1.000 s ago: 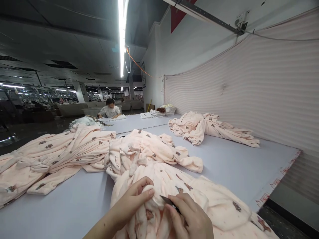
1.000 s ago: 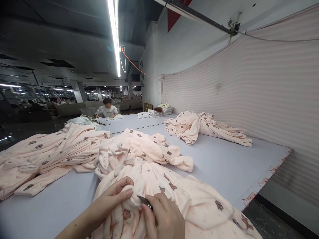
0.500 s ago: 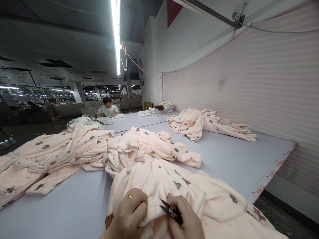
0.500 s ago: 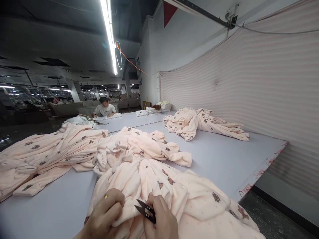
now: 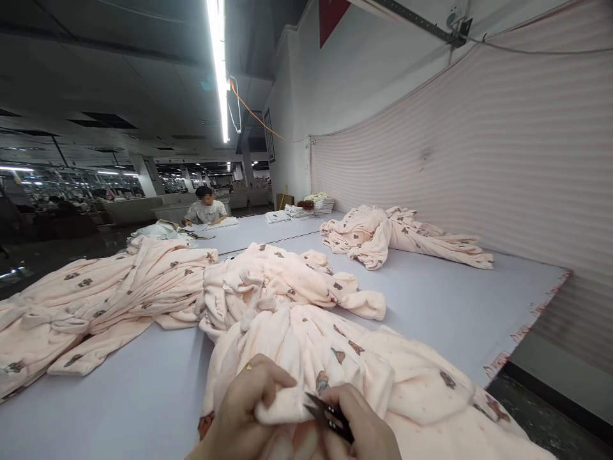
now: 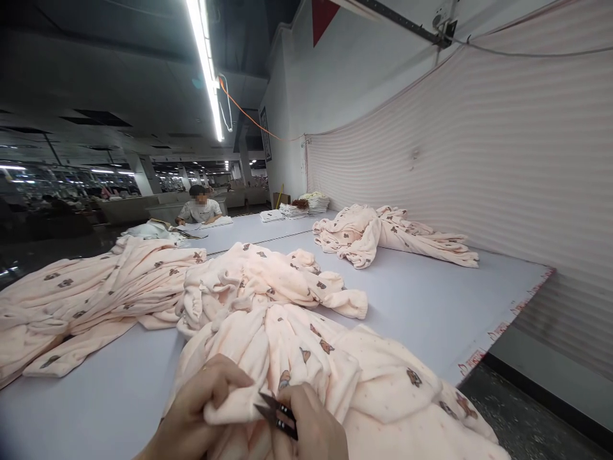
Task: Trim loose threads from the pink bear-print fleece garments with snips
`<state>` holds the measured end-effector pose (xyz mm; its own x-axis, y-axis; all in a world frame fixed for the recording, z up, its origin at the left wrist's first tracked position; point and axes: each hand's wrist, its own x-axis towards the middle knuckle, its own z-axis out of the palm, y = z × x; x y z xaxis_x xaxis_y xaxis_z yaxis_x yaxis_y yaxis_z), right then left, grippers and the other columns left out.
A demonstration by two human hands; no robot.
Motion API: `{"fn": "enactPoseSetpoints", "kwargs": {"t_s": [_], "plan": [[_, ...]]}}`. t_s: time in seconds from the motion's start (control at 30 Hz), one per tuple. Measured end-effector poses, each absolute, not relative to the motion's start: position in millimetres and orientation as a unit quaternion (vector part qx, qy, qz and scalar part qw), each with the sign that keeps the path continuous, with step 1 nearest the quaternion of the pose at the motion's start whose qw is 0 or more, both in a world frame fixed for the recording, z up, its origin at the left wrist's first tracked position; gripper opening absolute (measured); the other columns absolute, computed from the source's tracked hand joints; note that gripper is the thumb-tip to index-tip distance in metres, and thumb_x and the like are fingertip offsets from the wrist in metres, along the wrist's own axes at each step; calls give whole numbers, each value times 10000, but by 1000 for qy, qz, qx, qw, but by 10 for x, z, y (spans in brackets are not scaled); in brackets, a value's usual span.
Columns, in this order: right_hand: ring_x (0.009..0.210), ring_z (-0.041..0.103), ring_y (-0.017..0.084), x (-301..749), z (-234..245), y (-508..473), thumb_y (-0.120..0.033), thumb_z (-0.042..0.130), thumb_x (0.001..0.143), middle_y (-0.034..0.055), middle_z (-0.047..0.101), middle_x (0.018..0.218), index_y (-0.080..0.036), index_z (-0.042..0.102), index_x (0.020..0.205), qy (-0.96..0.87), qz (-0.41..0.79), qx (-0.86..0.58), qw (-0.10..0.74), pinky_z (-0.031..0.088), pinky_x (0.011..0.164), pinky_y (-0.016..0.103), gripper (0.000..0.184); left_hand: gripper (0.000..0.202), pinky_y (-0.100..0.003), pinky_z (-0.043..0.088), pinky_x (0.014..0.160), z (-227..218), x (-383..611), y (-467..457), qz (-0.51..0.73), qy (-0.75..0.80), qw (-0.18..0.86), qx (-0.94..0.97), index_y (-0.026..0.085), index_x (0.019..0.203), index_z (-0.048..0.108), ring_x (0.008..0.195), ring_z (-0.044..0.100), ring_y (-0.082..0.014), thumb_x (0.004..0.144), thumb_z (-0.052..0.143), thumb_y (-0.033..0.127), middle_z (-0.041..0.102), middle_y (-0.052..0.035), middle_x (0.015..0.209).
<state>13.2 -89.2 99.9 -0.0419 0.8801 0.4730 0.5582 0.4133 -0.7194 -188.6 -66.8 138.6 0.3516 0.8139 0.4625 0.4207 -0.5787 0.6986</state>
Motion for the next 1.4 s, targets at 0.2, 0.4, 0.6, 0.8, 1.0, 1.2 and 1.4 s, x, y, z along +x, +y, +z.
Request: {"fn": "enactPoseSetpoints", "kwargs": {"t_s": [0.2, 0.4, 0.6, 0.8, 1.0, 1.2, 1.4], "plan": [[658, 609, 150, 70, 1095, -752, -191, 507, 804, -42, 616, 715, -251, 534, 778, -684, 200, -528, 463, 451, 592, 225, 71, 396, -315, 396, 918, 1731, -1942, -583, 336, 517, 475, 628, 275, 1196, 568, 1046, 537, -234, 884, 444, 484, 627, -5, 1066], [806, 644, 192, 124, 1094, -798, -323, 557, 866, 2, 665, 934, -312, 611, 1081, -734, 161, -457, 475, 489, 680, 263, 222, 427, -364, 313, 1063, 1774, -1939, -584, 337, 489, 511, 621, 280, 1240, 564, 1256, 432, -266, 886, 443, 488, 580, 12, 1297], [787, 653, 191, 80, 1102, -788, -341, 519, 890, -6, 676, 894, -309, 640, 1026, -737, 157, -464, 466, 490, 659, 263, 185, 457, -352, 224, 1130, 1728, -1899, -574, 337, 468, 494, 651, 281, 1307, 514, 1382, 275, -238, 897, 434, 467, 459, 28, 1447], [784, 641, 188, 138, 1139, -755, -398, 474, 918, 7, 668, 832, -282, 687, 906, -687, 230, -483, 492, 470, 689, 257, 243, 425, -340, 394, 960, 1774, -1945, -506, 322, 498, 431, 680, 255, 1233, 540, 1160, 510, -254, 888, 418, 473, 599, -29, 1247], [904, 619, 220, 376, 1042, -694, -503, 550, 842, 23, 691, 927, -241, 640, 919, -536, 331, -526, 572, 452, 793, 265, 287, 296, -301, 395, 679, 2128, -2242, -420, 183, 622, 137, 749, 201, 694, 585, 748, 598, -230, 816, 510, 460, 624, -14, 694], [763, 589, 155, 292, 1057, -703, -506, 512, 874, -32, 615, 777, -247, 570, 932, -520, 374, -485, 596, 452, 705, 209, 272, 160, -330, 405, 688, 1705, -1495, -651, 47, 513, 105, 850, 238, 863, 653, 801, 605, -265, 768, 567, 334, 671, -68, 806], [862, 622, 211, 374, 803, -707, -513, 526, 841, -2, 672, 936, -261, 568, 955, -567, 270, -569, 530, 453, 758, 276, 281, 198, -331, 416, 920, 1799, -2027, -390, 265, 446, 278, 808, 220, 929, 593, 1076, 532, -240, 812, 447, 284, 615, -62, 1093]]}}
